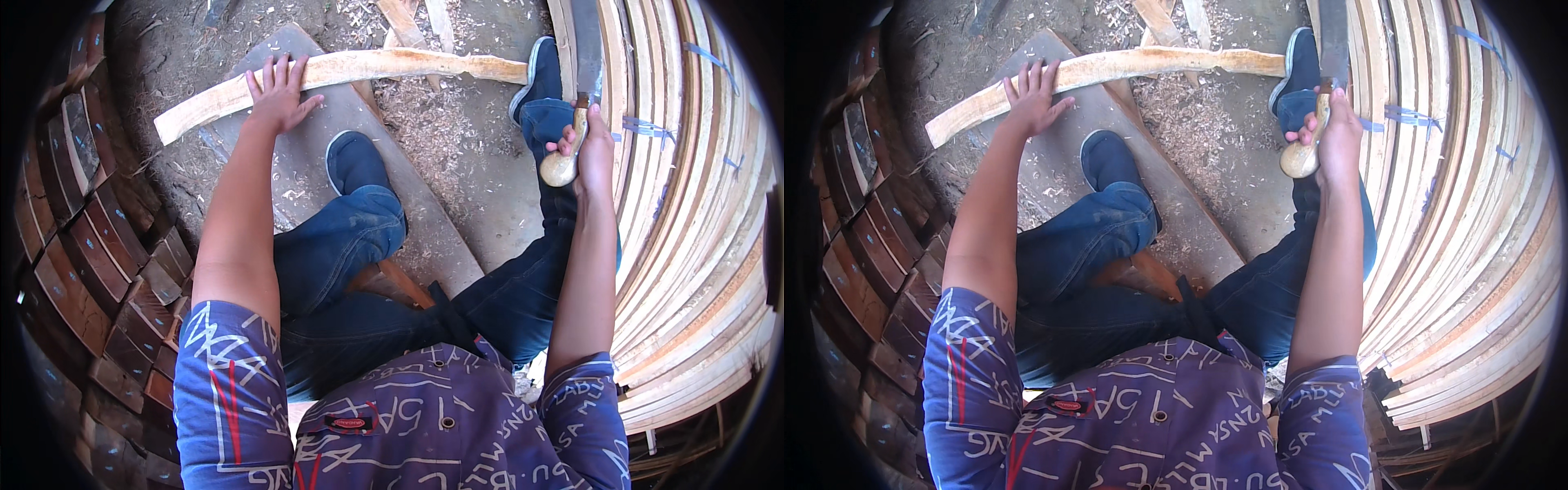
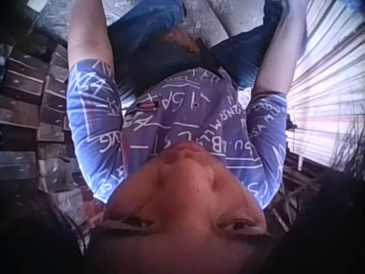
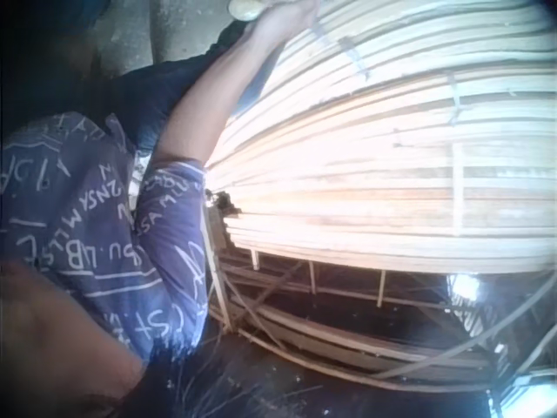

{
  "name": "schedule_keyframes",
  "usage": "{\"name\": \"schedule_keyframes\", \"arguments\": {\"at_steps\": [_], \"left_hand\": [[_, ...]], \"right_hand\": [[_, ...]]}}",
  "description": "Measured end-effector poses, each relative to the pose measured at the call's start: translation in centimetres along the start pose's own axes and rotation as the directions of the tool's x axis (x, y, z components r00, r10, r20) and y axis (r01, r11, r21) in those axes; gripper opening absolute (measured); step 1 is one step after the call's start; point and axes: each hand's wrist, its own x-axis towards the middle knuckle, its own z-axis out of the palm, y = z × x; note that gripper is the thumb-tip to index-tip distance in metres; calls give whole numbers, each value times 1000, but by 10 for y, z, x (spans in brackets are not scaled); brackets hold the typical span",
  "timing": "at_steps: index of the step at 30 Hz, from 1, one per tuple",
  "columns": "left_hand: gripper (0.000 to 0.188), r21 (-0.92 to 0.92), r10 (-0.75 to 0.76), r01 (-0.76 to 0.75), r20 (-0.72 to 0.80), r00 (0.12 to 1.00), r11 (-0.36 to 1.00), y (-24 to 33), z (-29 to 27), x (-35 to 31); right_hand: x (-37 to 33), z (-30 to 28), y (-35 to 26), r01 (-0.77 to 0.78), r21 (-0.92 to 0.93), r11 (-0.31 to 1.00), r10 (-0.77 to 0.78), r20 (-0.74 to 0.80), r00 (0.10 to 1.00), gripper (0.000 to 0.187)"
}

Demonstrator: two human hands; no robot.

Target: The person sits on the ground and uses a large knife to shave and shape a long, thin piece of wood. They hold the wood with their left hand and use the knife with their right hand to remove thin strips of wood, refining the piece's shape.

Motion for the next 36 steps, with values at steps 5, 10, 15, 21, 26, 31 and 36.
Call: {"name": "schedule_keyframes", "arguments": {"at_steps": [5, 10, 15, 21, 26, 31, 36], "left_hand": [[85, -16, 10, -10, 17, 1000, 1000, 3, 2, 0], [84, -8, -5, 6, 26, 1000, 1000, -7, -1, -11], [87, -7, -3, 3, 37, 999, 1000, 4, -6, 3], [84, -12, 7, -6, 43, 999, 1000, 4, -5, -3], [84, -8, -4, 4, -1, 1000, 1000, -9, -5, -6], [82, -5, 27, -26, 23, 999, 1000, 10, -10, 3], [83, -8, 7, -7, -8, 1000, 1000, -4, 0, 0]], "right_hand": [[-14, 13, 75, -350, -285, 892, 384, 72, 920, 35], [-26, -12, -4, -436, 40, 899, 405, 305, 862, 37], [-5, -1, 15, 150, -44, 988, -152, -63, 986, 35], [-25, 12, 75, -420, -80, 904, 427, 123, 896, 31], [-22, 1, 4, -115, -83, 990, 126, 151, 980, 39], [-4, 20, 64, 140, 90, 986, -133, -83, 988, 30], [-27, 11, 56, -417, -164, 894, 441, 153, 885, 33]]}}
